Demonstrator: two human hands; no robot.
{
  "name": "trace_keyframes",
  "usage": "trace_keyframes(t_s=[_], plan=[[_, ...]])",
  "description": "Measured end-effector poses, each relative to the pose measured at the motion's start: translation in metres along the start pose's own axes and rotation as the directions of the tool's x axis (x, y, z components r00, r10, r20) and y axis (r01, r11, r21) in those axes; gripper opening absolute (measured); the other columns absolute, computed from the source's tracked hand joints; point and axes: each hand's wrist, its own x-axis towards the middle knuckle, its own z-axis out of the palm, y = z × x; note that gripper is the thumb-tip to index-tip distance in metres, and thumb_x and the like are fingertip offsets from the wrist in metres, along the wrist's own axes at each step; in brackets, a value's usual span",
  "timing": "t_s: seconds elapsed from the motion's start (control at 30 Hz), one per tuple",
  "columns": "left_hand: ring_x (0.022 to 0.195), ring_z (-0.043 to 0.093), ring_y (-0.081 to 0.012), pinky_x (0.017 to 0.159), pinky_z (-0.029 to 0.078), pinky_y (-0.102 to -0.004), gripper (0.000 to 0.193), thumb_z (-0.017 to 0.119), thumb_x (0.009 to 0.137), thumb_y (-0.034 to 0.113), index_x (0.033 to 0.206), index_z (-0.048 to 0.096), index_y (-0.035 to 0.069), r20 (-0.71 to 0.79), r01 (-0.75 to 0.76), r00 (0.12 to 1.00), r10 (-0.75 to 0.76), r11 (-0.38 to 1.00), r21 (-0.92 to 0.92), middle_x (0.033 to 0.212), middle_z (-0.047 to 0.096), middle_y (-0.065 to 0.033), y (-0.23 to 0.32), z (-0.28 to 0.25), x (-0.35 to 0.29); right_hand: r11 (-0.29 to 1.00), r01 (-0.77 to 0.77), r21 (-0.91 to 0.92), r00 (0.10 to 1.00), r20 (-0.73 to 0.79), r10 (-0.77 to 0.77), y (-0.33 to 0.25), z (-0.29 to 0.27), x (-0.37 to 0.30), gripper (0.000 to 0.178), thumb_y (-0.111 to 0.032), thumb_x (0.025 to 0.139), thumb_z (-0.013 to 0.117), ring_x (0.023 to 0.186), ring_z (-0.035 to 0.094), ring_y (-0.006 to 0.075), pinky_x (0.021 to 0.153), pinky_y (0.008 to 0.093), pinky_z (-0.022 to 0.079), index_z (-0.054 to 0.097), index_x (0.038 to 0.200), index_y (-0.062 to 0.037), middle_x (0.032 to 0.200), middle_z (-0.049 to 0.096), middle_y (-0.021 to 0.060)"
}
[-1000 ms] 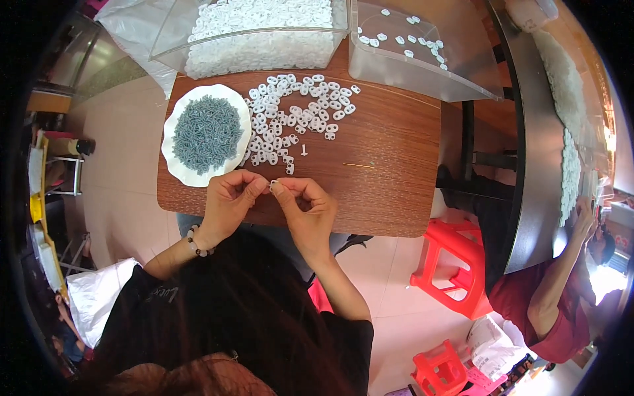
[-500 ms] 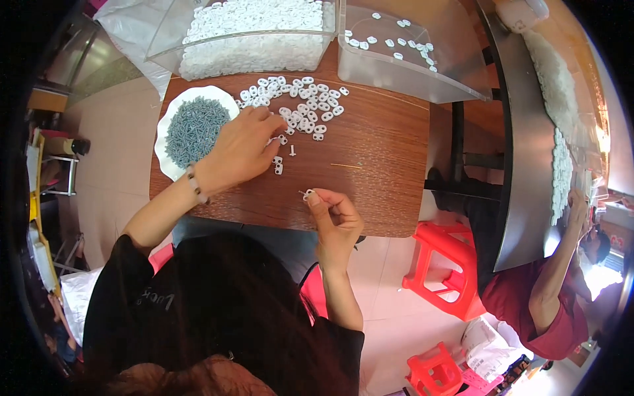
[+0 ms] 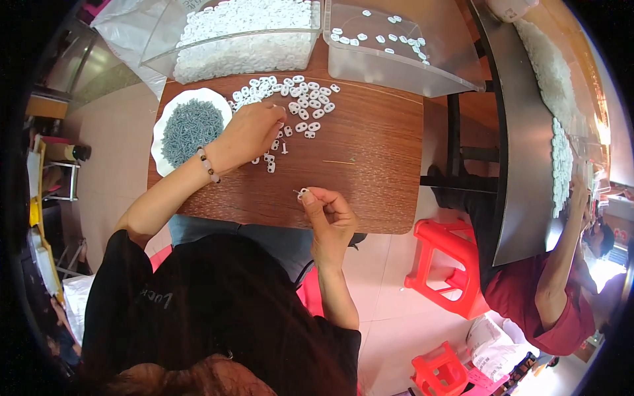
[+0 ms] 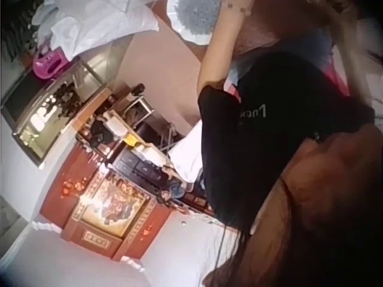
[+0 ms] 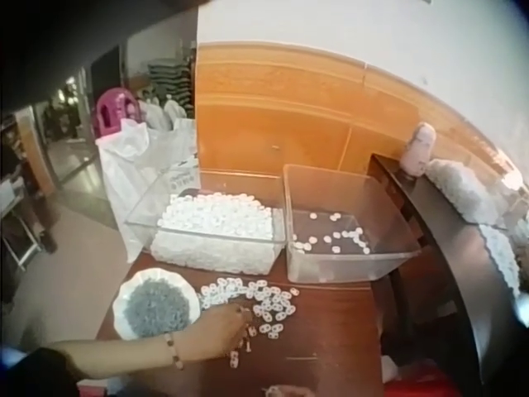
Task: Manually assembling small white plastic rings and gray components at a workbench.
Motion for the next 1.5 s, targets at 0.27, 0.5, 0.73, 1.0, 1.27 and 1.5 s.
trace_keyframes(t_s=[0.27, 0.5, 0.73, 1.0, 1.27, 1.5], plan=[[0.074, 0.065, -0.0179, 0.066, 0.052, -0.0299, 0.028, 0.063, 0.089, 0.013, 0.113, 0.064, -0.002, 0.130, 0.363, 0.931, -0.341, 0.829, -0.425, 0.092, 0.068, -0.0118, 0.001, -0.032, -0.015, 1.000, -0.002, 0.018, 1.000, 0.031, 0.002, 0.006, 0.010, 0.006, 0.013, -0.009, 0.085, 0.071, 0.065, 0.057, 0.0074, 0.059, 0.0193, 0.043, 0.066, 0.094, 0.0005, 0.082, 0.068, 0.0069], [0.085, 0.063, -0.0106, 0.077, 0.054, -0.0251, 0.027, 0.057, 0.095, 0.011, 0.120, 0.059, -0.001, 0.420, 0.458, 0.820, -0.389, 0.006, -0.889, 0.098, 0.064, -0.0059, 0.024, -0.060, -0.058, 0.999, -0.016, 0.050, 0.999, 0.046, 0.013, -0.003, 0.021, 0.008, 0.014, -0.009, 0.085, 0.071, 0.065, 0.057, 0.0078, 0.059, 0.0195, 0.042, 0.066, 0.094, 0.0003, 0.082, 0.068, 0.0074], [0.083, 0.064, -0.0113, 0.074, 0.054, -0.0238, 0.016, 0.057, 0.093, 0.002, 0.108, 0.060, -0.001, 0.229, 0.303, 0.894, -0.386, 0.142, -0.942, 0.095, 0.064, -0.0054, 0.041, -0.065, -0.098, 0.998, -0.036, 0.046, 0.996, 0.086, 0.032, -0.002, 0.031, 0.005, 0.013, -0.008, 0.085, 0.070, 0.064, 0.056, 0.0073, 0.059, 0.0193, 0.042, 0.066, 0.095, 0.0006, 0.082, 0.068, 0.0075], [0.079, 0.065, -0.0128, 0.070, 0.056, -0.0256, 0.020, 0.058, 0.094, 0.010, 0.108, 0.065, -0.003, 0.523, 0.525, 0.779, -0.346, -0.096, -0.846, 0.090, 0.065, -0.0073, 0.052, -0.078, -0.112, 0.993, -0.084, 0.077, 0.989, 0.126, 0.074, -0.002, 0.040, -0.004, 0.013, -0.008, 0.086, 0.069, 0.064, 0.056, 0.0064, 0.058, 0.0183, 0.042, 0.066, 0.095, 0.0003, 0.082, 0.068, 0.0071], [0.074, 0.065, -0.0094, 0.065, 0.055, -0.0214, 0.029, 0.065, 0.092, 0.022, 0.111, 0.065, 0.000, 0.581, 0.498, 0.761, -0.288, -0.316, -0.808, 0.091, 0.068, -0.0042, 0.034, -0.052, -0.127, 0.984, -0.167, 0.054, 0.965, 0.215, 0.152, 0.002, 0.045, -0.012, 0.011, -0.014, 0.088, 0.068, 0.061, 0.054, 0.0046, 0.055, 0.0176, 0.039, 0.064, 0.092, -0.0044, 0.082, 0.068, 0.0044], [0.076, 0.064, -0.0083, 0.068, 0.055, -0.0217, 0.027, 0.064, 0.092, 0.022, 0.109, 0.066, 0.001, 0.603, 0.493, 0.712, -0.359, -0.355, -0.794, 0.092, 0.067, -0.0029, 0.038, -0.049, -0.127, 0.983, -0.174, 0.050, 0.958, 0.241, 0.157, 0.001, 0.044, -0.011, 0.012, -0.015, 0.089, 0.067, 0.066, 0.055, 0.0058, 0.059, 0.0191, 0.042, 0.061, 0.094, -0.0051, 0.085, 0.067, 0.0041]])
